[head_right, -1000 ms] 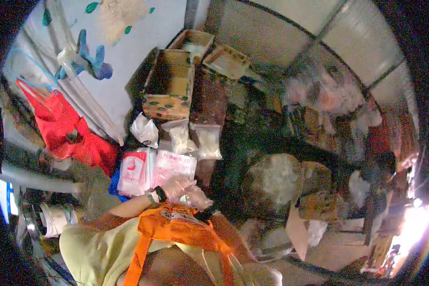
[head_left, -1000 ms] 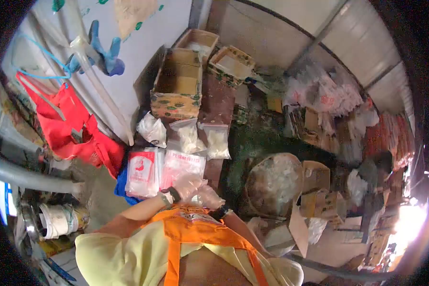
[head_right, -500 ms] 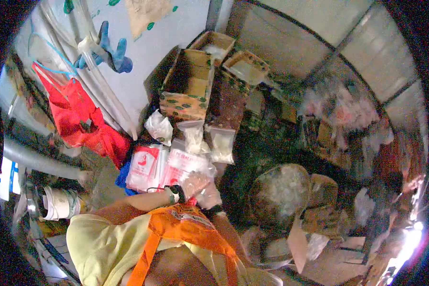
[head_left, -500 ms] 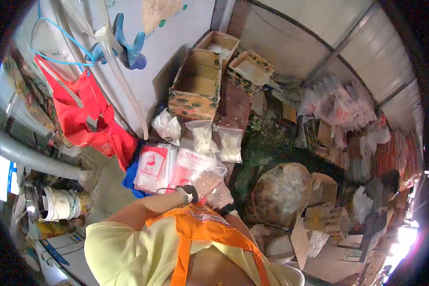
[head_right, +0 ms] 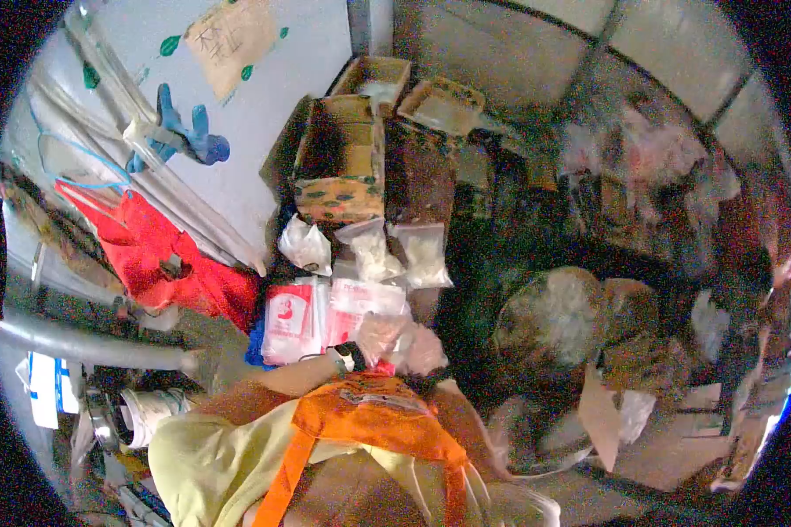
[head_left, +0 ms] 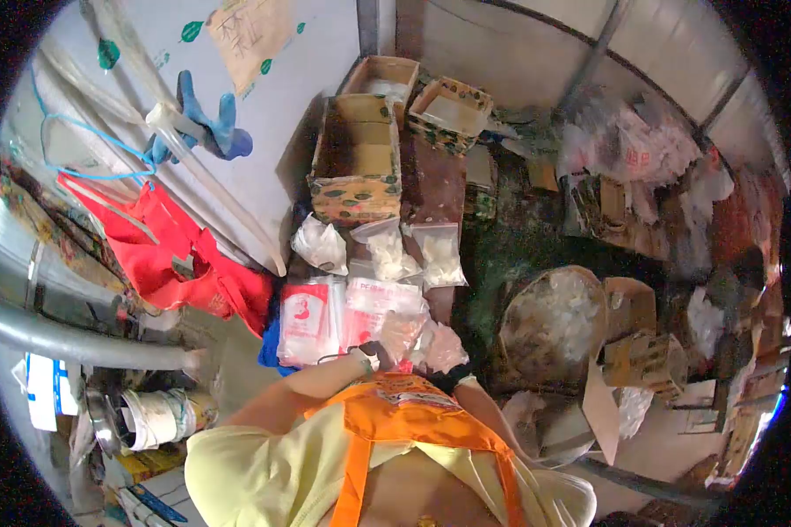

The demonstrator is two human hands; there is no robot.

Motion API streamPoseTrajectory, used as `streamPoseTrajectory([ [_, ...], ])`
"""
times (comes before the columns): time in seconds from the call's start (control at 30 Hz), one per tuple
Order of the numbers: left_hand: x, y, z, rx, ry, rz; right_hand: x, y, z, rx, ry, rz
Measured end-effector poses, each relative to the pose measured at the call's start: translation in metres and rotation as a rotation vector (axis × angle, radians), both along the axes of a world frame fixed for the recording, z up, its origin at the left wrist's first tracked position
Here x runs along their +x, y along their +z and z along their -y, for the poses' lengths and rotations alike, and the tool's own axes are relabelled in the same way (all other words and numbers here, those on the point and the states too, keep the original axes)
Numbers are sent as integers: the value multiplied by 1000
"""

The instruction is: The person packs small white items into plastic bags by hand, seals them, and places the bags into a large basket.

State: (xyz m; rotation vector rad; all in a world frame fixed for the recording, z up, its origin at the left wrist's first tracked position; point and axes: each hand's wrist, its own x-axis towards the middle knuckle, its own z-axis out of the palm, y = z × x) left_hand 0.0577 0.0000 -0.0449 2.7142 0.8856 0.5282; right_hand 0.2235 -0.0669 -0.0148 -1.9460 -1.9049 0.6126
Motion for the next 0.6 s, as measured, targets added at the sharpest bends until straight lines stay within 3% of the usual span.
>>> streamPoseTrajectory([
  [0.1, -2, -7, 1, -37, 66, -75, -3, 29, -5, -22, 59, -154],
  [0.23, -9, 8, 0, -46, -34, -56, -4, 8, -2, 34, 108, -416],
  [0.3, -11, 24, -2, -54, -83, -46, -19, -26, -7, -160, -161, -1367],
  [0.37, -7, 30, -2, -44, -49, -40, -19, -43, -13, -100, -97, -1059],
  [0.43, -8, 30, -2, 76, -26, 79, -22, -21, -13, -4, -57, -807],
  [0.47, -8, 35, -4, -1, -48, 27, -23, -66, -17, -115, -287, -821],
  [0.57, -9, 37, -9, -73, -148, 23, -24, -82, -6, -2, -313, -488],
  [0.6, -11, 35, -8, -176, -149, 81, -20, -93, -6, 110, -147, -225],
])
